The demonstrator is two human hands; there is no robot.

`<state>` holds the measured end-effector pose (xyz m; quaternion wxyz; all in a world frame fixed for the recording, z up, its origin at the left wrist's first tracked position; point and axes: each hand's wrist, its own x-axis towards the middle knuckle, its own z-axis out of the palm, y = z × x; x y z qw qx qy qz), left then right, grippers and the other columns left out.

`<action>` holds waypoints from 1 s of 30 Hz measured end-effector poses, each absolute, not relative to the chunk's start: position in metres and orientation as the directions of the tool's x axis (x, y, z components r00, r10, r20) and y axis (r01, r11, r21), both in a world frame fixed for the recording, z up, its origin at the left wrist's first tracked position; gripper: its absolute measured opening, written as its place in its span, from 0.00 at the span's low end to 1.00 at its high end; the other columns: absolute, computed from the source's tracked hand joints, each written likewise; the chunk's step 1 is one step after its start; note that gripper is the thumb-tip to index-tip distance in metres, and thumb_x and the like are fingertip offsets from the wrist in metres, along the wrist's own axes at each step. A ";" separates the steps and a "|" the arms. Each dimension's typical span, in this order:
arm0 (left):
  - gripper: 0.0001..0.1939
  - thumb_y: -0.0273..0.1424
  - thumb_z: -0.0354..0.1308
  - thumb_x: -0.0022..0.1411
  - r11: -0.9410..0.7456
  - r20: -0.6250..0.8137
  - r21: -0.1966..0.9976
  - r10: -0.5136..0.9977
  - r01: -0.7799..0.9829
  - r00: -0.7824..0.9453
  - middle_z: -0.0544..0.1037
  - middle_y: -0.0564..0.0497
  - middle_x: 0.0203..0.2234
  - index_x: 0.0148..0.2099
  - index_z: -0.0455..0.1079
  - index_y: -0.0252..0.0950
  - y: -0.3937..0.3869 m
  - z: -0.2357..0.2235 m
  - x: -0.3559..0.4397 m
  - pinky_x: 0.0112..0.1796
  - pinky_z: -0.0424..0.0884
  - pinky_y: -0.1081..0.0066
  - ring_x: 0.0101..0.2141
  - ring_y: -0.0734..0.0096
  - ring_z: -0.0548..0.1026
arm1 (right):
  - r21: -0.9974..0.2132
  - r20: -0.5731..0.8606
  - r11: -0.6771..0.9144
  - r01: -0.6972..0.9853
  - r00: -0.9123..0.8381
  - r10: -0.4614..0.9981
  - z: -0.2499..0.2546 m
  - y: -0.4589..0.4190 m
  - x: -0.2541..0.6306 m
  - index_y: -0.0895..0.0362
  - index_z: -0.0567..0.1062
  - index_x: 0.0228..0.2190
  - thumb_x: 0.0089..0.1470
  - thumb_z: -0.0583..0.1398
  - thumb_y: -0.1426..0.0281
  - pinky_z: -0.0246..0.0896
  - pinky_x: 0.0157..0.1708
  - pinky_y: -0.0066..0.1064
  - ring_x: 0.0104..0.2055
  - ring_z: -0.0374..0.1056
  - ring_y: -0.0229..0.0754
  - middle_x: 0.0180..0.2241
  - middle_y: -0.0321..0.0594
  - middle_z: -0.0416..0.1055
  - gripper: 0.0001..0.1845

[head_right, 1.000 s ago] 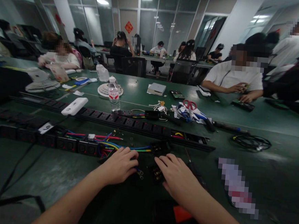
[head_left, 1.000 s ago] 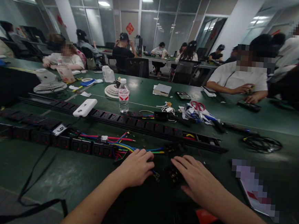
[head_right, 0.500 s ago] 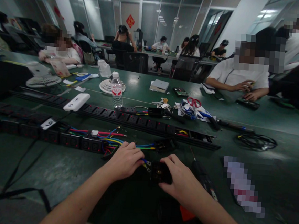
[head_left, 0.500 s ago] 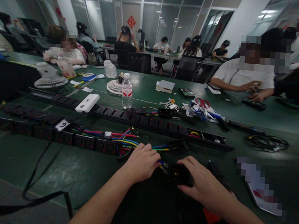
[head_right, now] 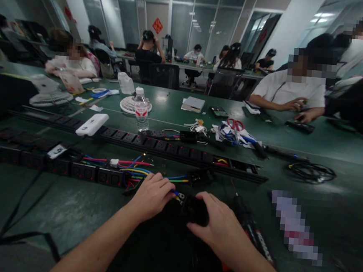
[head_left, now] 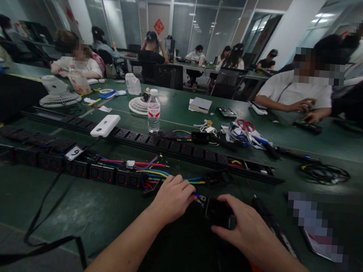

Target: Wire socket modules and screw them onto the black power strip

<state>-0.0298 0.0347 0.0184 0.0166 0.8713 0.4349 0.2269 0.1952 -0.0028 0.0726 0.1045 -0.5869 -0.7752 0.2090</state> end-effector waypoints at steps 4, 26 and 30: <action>0.08 0.35 0.51 0.68 -0.603 0.399 0.250 0.777 0.758 0.487 0.74 0.49 0.34 0.40 0.69 0.38 0.033 0.017 -0.028 0.39 0.59 0.61 0.38 0.62 0.66 | -0.442 -0.081 0.175 0.880 -0.233 0.969 0.073 -0.007 0.190 0.52 0.68 0.43 0.45 0.66 0.65 0.63 0.44 0.40 0.44 0.70 0.50 0.42 0.42 0.74 0.22; 0.11 0.26 0.49 0.66 -0.623 0.299 0.321 0.781 0.713 0.549 0.75 0.47 0.39 0.49 0.68 0.40 0.026 0.019 -0.030 0.40 0.61 0.58 0.40 0.59 0.65 | -0.328 -0.079 0.230 0.916 -0.269 0.960 0.069 -0.010 0.160 0.55 0.71 0.44 0.41 0.67 0.73 0.63 0.45 0.46 0.45 0.68 0.55 0.43 0.45 0.74 0.25; 0.12 0.24 0.51 0.64 -0.598 0.276 0.347 0.801 0.722 0.531 0.74 0.48 0.41 0.50 0.65 0.39 0.025 0.015 -0.030 0.43 0.63 0.57 0.42 0.59 0.66 | -0.347 -0.130 0.185 0.920 -0.242 0.961 0.069 -0.007 0.160 0.56 0.72 0.43 0.41 0.67 0.67 0.64 0.39 0.44 0.41 0.72 0.56 0.38 0.46 0.76 0.25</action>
